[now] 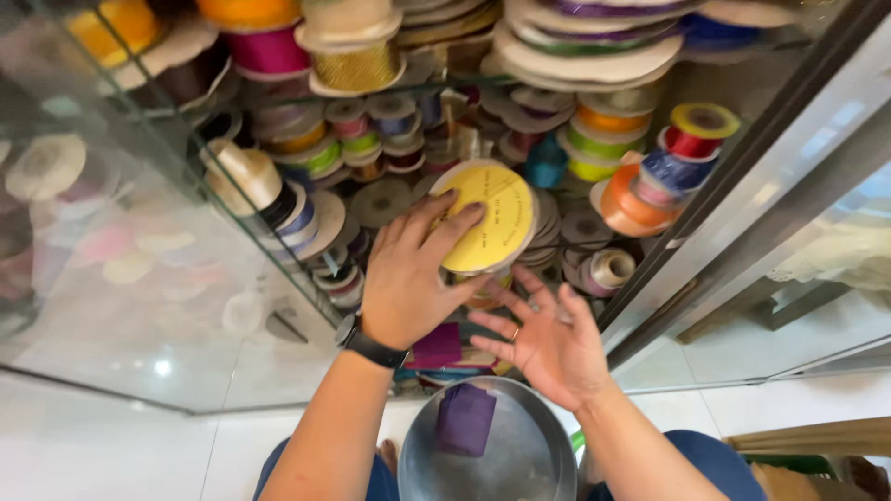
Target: The person sits on the floor in front of a glass cabinet filled with spools of ribbon. They pick up various spools, examine them, and place them into a metal bowl on their lap. They also stack some spools together before placing them in the bowl.
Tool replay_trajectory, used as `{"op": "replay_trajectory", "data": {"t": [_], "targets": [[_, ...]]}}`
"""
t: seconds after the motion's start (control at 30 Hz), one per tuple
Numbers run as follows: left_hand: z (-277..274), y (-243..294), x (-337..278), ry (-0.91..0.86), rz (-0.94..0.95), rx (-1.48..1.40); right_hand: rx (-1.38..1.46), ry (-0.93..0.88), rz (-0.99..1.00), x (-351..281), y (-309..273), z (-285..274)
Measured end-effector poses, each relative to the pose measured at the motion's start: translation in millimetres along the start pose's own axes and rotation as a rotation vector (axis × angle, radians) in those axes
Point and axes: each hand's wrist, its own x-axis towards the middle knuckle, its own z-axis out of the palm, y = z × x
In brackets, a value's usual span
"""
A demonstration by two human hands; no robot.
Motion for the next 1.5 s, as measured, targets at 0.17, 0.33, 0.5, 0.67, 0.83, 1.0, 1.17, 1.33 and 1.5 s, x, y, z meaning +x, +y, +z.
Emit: {"op": "replay_trajectory", "data": {"t": [0.17, 0.33, 0.5, 0.67, 0.83, 1.0, 1.17, 1.33, 1.5], "targets": [[15.8, -6.2, -12.0, 0.120, 0.073, -0.048, 0.021, -0.112, -0.071, -11.8, 1.2, 16.4], [2.0, 12.2, -6.4, 0.255, 0.007, -0.208, 0.045, -0.194, -0.089, -16.9, 2.1, 8.9], [-16.0, 13.9, -12.8, 0.480, -0.267, -0.593, -0.056, -0.145, -0.105, -13.6, 3.9, -1.1], [-42.6, 52.1, 4.2, -0.090, -0.442, -0.815, -0.227, -0.166, -0.149, -24.7, 6.6, 16.3], [-30.0, 39.1, 5.1, -0.211, -0.120, -0.418, -0.254, 0.110, -0.191, -18.3, 6.7, 5.6], [-31.3, 14.7, 17.0, -0.094, -0.046, -0.017, -0.383, 0.266, -0.157, -13.7, 5.0, 11.7], [-8.6, -0.9, 9.0, -0.334, -0.061, -0.035, -0.536, 0.227, -0.282, -10.3, -5.6, -5.4], [-7.9, -8.5, 2.1, -0.269, -0.023, 0.036, -0.522, 0.222, -0.316, -10.7, -20.0, -23.5], [-13.4, -10.8, -1.6, -0.005, 0.112, -0.036, -1.010, -0.006, -0.453, -15.7, -21.3, -17.2]]}}
